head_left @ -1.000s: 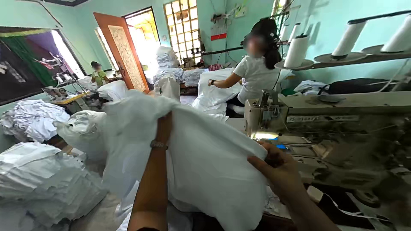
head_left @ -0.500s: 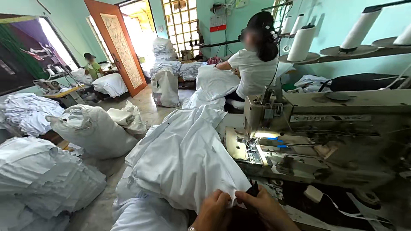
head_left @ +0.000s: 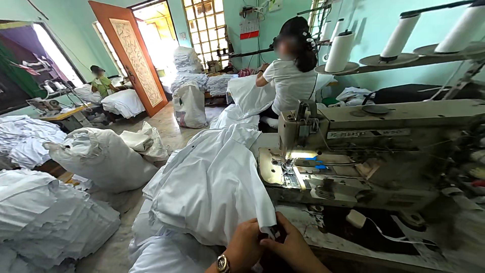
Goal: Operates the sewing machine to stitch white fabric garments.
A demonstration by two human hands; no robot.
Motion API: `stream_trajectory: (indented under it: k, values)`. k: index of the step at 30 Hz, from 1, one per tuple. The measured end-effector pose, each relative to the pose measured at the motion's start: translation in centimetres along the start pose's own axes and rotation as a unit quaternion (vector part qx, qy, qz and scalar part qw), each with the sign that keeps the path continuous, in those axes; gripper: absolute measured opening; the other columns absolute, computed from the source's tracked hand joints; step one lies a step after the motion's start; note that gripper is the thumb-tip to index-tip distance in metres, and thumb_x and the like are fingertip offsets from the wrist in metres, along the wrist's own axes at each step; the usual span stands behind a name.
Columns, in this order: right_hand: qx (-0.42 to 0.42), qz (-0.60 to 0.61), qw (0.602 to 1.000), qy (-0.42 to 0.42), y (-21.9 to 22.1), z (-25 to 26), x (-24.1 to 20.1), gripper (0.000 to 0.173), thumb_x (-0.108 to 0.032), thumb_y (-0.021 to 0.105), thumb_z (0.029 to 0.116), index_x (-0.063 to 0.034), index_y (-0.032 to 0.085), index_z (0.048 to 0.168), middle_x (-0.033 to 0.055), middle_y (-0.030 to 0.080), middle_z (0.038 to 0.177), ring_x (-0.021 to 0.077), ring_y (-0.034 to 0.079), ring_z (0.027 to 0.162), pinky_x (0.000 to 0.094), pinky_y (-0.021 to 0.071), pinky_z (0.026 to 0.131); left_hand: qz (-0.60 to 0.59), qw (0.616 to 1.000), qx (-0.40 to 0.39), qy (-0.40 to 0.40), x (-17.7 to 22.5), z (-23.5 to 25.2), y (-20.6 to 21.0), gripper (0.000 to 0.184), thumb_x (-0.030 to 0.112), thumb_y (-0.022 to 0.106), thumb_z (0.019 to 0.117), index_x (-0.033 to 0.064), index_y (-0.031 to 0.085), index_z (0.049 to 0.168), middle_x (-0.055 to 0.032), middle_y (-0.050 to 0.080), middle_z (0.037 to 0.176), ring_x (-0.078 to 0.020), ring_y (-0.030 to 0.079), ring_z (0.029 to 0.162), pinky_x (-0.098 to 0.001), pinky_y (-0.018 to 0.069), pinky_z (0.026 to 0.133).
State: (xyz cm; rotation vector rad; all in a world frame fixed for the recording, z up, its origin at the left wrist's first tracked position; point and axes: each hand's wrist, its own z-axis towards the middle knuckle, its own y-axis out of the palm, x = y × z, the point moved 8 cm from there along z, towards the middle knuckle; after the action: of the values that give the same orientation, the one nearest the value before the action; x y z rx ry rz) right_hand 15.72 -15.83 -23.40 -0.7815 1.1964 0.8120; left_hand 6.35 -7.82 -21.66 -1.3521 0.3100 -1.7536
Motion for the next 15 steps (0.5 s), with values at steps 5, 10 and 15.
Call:
stream_trajectory:
  k: [5, 10, 15]
  values:
    - [0.004, 0.022, 1.000, 0.000, 0.3, 0.4, -0.1, 0.040, -0.011, 0.085, 0.0771, -0.0071, 0.063, 0.109, -0.0031, 0.072, 0.091, 0.0039, 0.069, 0.082, 0.0241, 0.0599, 0.075, 0.011, 0.995, -0.092, -0.047, -0.6, 0.3, 0.0, 0.024, 0.023, 0.083, 0.0811, 0.0025, 0.076, 0.090, -0.0125, 0.075, 0.087, -0.0265, 0.073, 0.085, -0.0506, 0.0581, 0.080]
    - [0.081, -0.163, 0.974, -0.132, -3.1, -0.4, -2.1, 0.025, -0.006, 0.073, 0.0805, 0.0005, 0.071, 0.104, 0.0061, 0.074, 0.093, 0.0077, 0.070, 0.080, 0.0272, 0.0602, 0.073, 0.149, 0.977, 0.151, 0.018, 1.2, -0.8, -8.2, 0.017, 0.012, 0.076, 0.0802, 0.0028, 0.064, 0.072, -0.0098, 0.064, 0.075, -0.0213, 0.066, 0.067, -0.0388, 0.0569, 0.060]
    - [0.229, -0.195, 0.930, -0.213, -7.8, -1.3, -2.5, 0.020, -0.011, 0.067, 0.0844, -0.0022, 0.066, 0.103, 0.0024, 0.068, 0.090, -0.0029, 0.061, 0.079, 0.0118, 0.0514, 0.069, 0.238, 0.900, 0.360, 0.054, 3.2, -3.5, -14.6, 0.009, 0.008, 0.067, 0.0814, 0.0065, 0.058, 0.080, -0.0093, 0.062, 0.095, -0.0126, 0.062, 0.086, -0.0207, 0.0544, 0.074]
